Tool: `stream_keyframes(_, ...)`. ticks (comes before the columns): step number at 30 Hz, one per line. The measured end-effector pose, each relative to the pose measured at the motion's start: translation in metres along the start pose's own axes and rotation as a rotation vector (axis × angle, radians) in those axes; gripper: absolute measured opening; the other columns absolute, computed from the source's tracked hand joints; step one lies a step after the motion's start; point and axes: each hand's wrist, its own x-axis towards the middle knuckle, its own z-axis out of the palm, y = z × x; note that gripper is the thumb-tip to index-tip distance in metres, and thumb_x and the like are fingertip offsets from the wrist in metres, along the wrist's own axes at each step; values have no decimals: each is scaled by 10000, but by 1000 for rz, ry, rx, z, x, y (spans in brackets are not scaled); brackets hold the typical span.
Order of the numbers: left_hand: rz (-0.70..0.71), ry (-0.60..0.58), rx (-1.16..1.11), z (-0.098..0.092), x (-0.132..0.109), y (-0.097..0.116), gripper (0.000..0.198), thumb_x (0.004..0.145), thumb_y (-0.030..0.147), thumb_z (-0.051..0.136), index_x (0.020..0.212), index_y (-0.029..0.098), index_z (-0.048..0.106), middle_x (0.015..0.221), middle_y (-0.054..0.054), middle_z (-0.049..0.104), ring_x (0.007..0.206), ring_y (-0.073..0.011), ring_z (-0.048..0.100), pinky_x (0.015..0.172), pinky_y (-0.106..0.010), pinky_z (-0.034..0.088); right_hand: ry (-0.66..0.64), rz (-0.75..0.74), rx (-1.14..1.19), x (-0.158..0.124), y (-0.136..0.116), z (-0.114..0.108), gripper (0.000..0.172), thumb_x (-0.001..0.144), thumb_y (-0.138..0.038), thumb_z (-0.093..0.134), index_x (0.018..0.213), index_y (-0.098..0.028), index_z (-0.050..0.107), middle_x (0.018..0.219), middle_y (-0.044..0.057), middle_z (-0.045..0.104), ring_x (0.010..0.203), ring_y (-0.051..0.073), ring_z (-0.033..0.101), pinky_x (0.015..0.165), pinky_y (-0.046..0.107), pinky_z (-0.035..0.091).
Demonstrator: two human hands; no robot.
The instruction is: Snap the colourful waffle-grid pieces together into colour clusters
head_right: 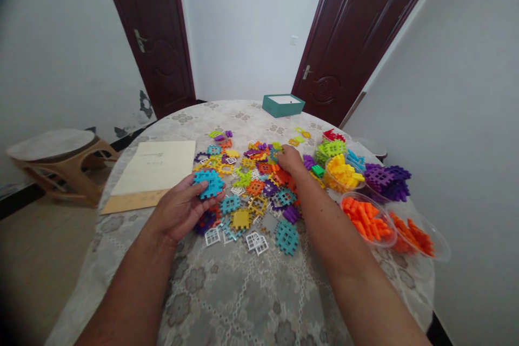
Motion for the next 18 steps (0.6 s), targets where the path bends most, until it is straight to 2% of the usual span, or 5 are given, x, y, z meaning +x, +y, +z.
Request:
stream_keyframes(5,1,14,15,2,-2,3,164,845,66,686,978,155,648,965,-73,700,878,-188,698,835,-474,679,35,-43,195,-14,3,-12,246,894,-311,480,883,-154,669,822,39,683,769,175,586,661,250,407)
stream_keyframes(9,7,14,8,2,-4,5,168,840,62,681,980,149,647,958,-67,696,832,-170,688,830,-480,680,-76,-60,410,-38,-2,-21,226,873,-352,528,872,-162,650,686,-13,619,626,139,556,577,230,400)
stream_keyframes(11,13,12,4,2,-4,5,174,834,64,688,980,151,646,963,-64,696,836,-171,691,842,-489,677,-187,-29,617,-55,-6,-26,252,826,-351,616,970,-155,682,680,-23,616,588,129,539,546,225,397)
stream_keyframes(14,15,2,7,1,-3,5,169,828,79,701,972,152,649,976,-65,701,866,-184,700,860,-497,672,-312,-14,862,-86,-14,-32,520,781,-326,696,1278,-180,660,706,-45,617,572,120,531,508,211,381)
stream_keyframes(18,32,-6,17,2,-4,5,226,819,86,718,1028,160,674,963,-58,699,851,-178,695,849,-481,674,-295,-16,941,-128,-27,-27,610,806,-352,711,1389,-200,618,680,-66,592,540,112,513,458,195,335)
